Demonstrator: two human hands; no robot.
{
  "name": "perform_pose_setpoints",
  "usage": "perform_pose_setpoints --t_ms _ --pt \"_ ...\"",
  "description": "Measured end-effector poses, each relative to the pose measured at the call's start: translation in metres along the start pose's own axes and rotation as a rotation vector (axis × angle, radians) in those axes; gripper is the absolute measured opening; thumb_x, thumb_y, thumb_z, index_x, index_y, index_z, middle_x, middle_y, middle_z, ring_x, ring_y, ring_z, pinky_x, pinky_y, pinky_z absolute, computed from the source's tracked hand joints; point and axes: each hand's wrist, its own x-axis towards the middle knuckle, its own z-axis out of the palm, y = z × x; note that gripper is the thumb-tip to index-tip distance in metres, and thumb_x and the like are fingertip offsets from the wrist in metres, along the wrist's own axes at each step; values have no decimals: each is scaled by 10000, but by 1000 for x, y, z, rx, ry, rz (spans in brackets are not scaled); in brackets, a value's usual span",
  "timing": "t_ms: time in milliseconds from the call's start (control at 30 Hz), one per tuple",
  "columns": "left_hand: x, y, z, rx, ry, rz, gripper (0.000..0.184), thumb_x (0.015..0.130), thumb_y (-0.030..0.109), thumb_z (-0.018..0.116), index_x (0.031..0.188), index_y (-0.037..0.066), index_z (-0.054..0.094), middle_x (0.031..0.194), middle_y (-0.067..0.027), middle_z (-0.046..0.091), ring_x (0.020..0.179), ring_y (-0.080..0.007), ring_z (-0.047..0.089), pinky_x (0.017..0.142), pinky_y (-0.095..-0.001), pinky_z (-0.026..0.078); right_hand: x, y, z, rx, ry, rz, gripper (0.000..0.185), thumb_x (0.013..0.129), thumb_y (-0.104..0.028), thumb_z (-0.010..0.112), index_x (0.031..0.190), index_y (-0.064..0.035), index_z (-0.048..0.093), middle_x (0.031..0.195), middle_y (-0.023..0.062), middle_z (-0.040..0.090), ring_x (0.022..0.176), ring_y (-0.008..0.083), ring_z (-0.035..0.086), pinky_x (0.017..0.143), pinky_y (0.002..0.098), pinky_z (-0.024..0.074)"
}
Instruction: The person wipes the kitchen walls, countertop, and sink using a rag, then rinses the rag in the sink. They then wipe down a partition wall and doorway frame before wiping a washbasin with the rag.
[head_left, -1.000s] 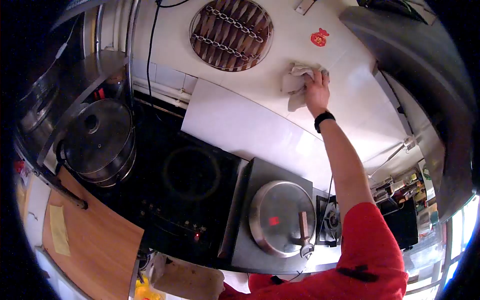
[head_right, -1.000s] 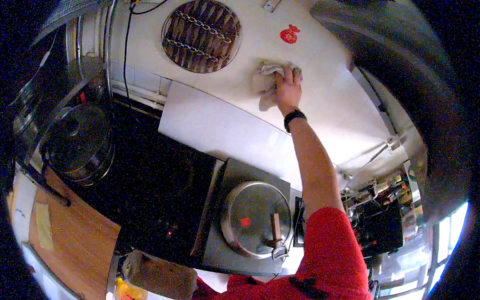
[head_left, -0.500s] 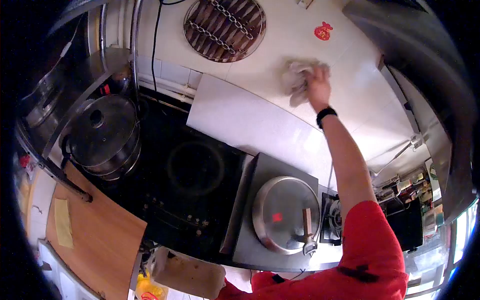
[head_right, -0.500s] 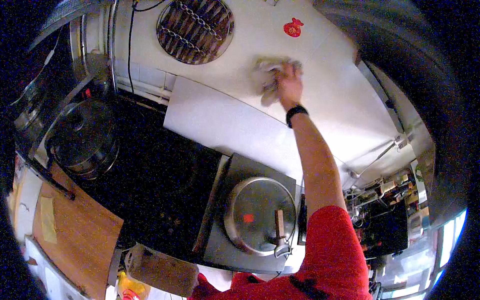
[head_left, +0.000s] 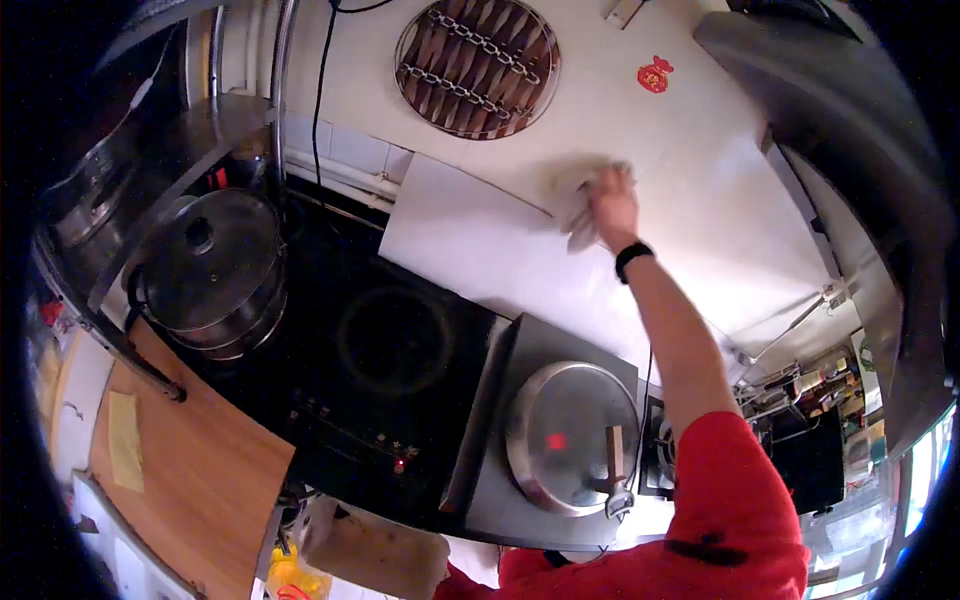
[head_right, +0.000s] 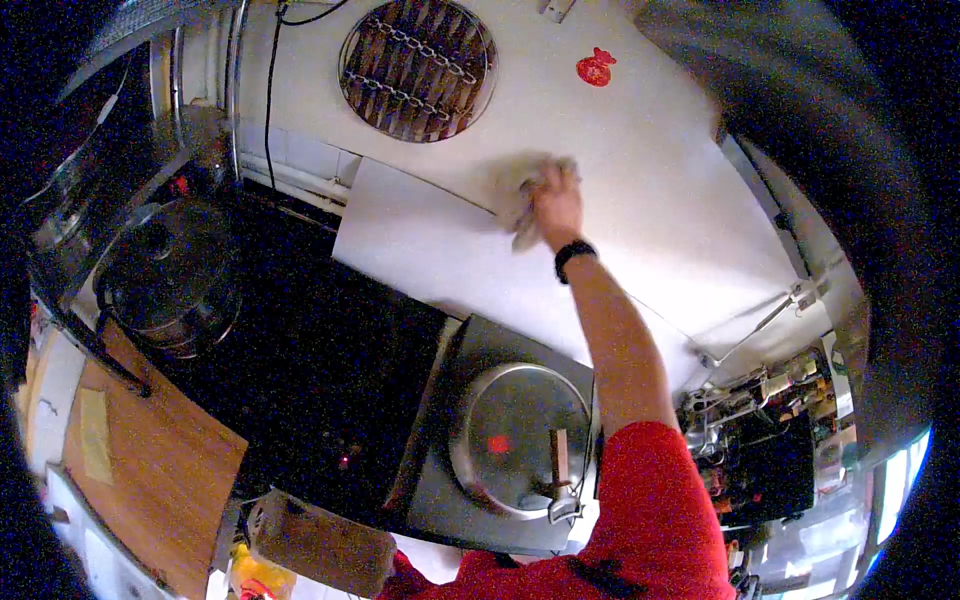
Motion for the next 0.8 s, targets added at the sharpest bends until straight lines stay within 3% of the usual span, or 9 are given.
perform_pose_setpoints --t_ms 33,67,167,267,333,467,533,667,800 --pt "-1 1 1 -6 11 0 315 876 371 605 796 75 530 566 -81 537 433 -196 524 375 -316 439 21 6 -30 -159 -111 -157 322 795 -157 589 1113 -136 638 1282 114 492 1239 393 407 994 432 432" --pt "-2 1 2 -11 21 -3 316 877 371 604 799 74 532 570 -81 538 436 -196 525 377 -316 441 37 -6 -59 -83 8 -135 289 801 -131 569 1079 -146 650 1274 107 482 1153 401 456 940 418 458" --pt "-3 2 5 -27 33 -9 317 880 373 599 808 71 536 579 -82 542 446 -197 530 383 -317 444 61 -20 -53 -59 146 -94 281 793 -112 565 1057 -136 660 1271 96 483 1161 399 443 930 420 461" --pt "-8 4 4 -41 54 -8 318 883 375 595 817 68 541 588 -82 546 455 -197 535 389 -317 448 30 -33 18 -92 15 -223 203 790 -101 548 946 -104 679 1250 81 486 1181 360 427 924 419 462" --pt "-7 4 3 -48 63 -3 319 884 376 592 823 66 544 594 -83 549 461 -197 538 393 -317 451 6 -65 5 -78 -274 -303 166 783 -113 549 883 -93 681 1254 74 491 1214 336 412 926 418 466" --pt "-6 -1 3 -62 70 -6 322 888 378 586 836 62 551 607 -83 555 473 -198 544 400 -317 456 1 -81 3 -66 -356 -373 152 777 -130 554 847 -98 686 1271 63 493 1250 320 390 926 422 466" --pt "-6 -1 4 -69 72 -7 324 890 379 583 842 60 554 613 -84 557 479 -198 548 404 -318 458 13 -77 -16 -83 -277 -317 155 767 -130 559 848 -105 689 1267 67 498 1250 323 391 920 423 469" --pt "-7 1 5 -99 63 -12 329 894 382 577 854 56 560 625 -84 563 492 -198 554 412 -318 464 60 -24 -41 -111 -47 -170 267 786 -141 576 1032 -140 682 1272 77 491 1201 380 438 941 428 454" --pt "-12 2 2 -178 44 -7 333 897 384 571 866 52 567 638 -85 569 504 -199 560 420 -318 469 43 -20 11 81 19 -8 278 791 -142 573 1052 -132 670 1262 76 491 1212 374 415 920 434 466"
